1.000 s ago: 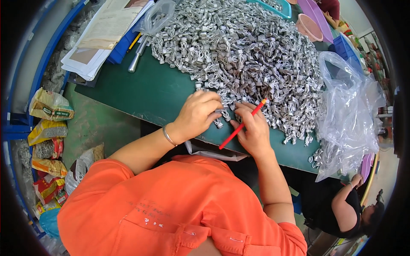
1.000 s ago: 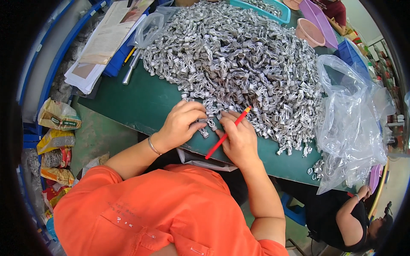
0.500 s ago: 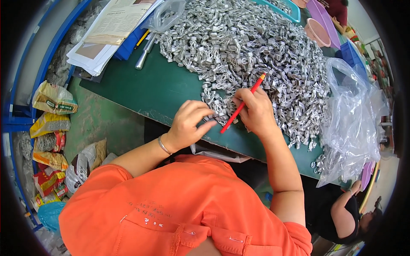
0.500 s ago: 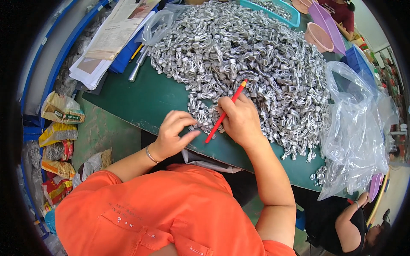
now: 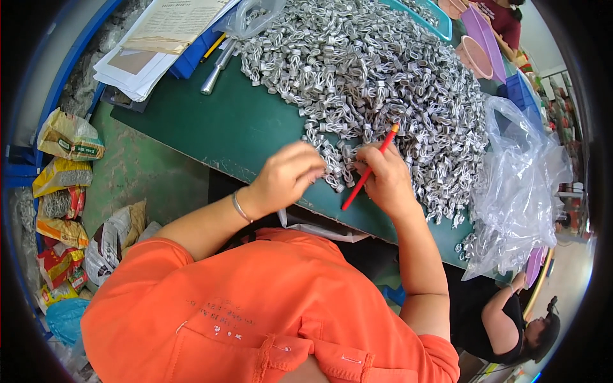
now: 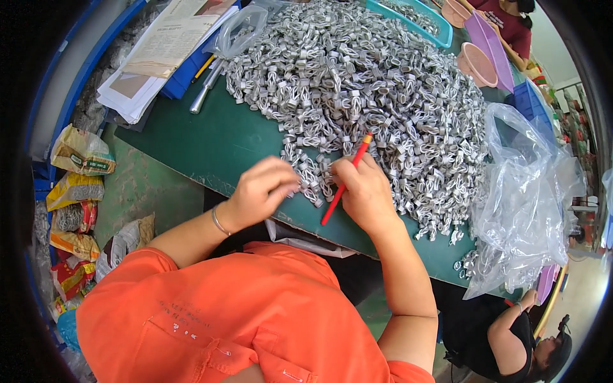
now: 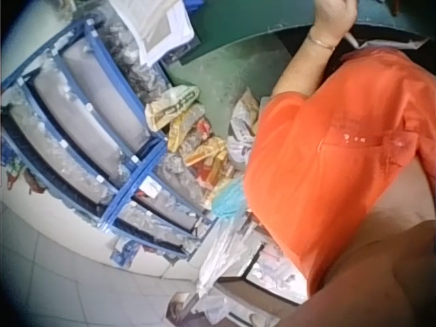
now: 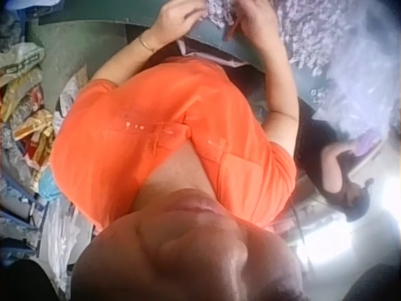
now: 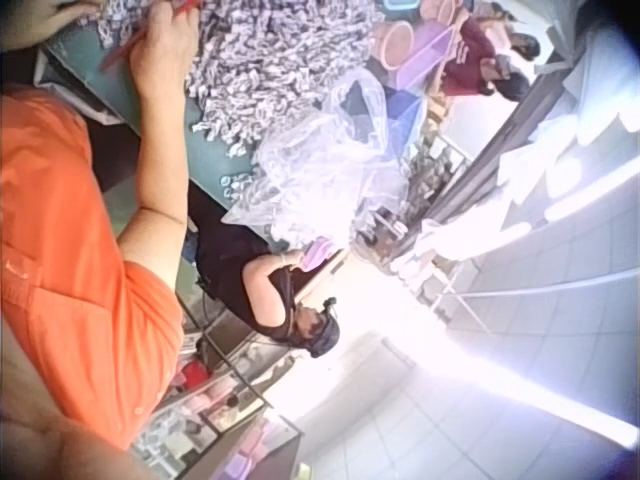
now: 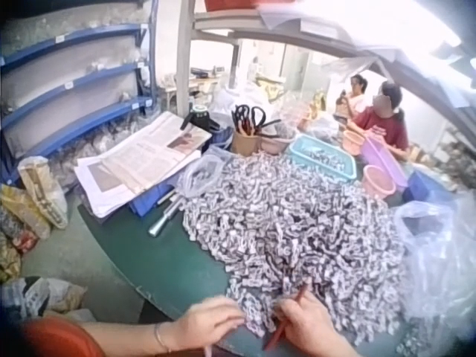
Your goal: The person assembles small white plastic components by picking up individual pieces from a large pile on a green table and joining them together by hand. Using a red pencil held in the right hand as a probe or tool, the person inserts one plastic piece into another, repeats this for several pairs, and drops the assembled units into a bin below the table edge.
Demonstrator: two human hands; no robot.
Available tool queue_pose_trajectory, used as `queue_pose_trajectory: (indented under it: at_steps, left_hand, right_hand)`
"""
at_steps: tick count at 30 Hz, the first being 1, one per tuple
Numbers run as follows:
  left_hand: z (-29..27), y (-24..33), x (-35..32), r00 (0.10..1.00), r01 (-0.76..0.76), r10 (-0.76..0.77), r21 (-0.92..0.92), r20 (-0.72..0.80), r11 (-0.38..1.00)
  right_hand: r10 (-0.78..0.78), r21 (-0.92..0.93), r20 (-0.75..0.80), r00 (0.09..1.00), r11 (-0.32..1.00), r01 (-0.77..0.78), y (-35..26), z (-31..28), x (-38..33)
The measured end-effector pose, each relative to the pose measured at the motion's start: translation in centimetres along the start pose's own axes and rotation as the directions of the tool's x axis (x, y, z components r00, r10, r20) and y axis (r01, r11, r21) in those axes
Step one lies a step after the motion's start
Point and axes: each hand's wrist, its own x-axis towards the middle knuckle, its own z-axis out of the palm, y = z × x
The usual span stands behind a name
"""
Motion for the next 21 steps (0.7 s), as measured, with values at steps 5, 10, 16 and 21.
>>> queue_pose_trajectory:
  at_steps: [5, 10, 16, 21]
  left_hand:
    - [-1.2, -2.9, 4.5, 0.998, 0.059, -0.065, 0.195, 0.024, 0.979]
    - [-1.8, -3.9, 5.1, 0.979, 0.139, -0.166, 0.217, 0.114, 0.966]
    - [-1.3, -1.1, 3.8, 0.976, 0.008, -0.002, 0.025, -0.216, 1.0]
    - [0.6, 2.2, 2.7, 0.99, -0.079, 0.055, -0.188, -0.127, 0.979]
  right_hand:
    - [0.181, 0.17, -0.176, 0.968, 0.974, -0.151, -1.1, -0.4, -2.4]
    - [0.305, 0.237, -0.253, 0.918, 0.94, -0.247, -1.7, 0.2, -5.5]
    - [0.35, 0.395, -0.301, 0.887, 0.892, -0.218, -2.1, 1.3, -5.1]
    - [0.47, 0.757, -0.324, 0.821, 0.649, -0.073, -3.5, 3.0, -2.5]
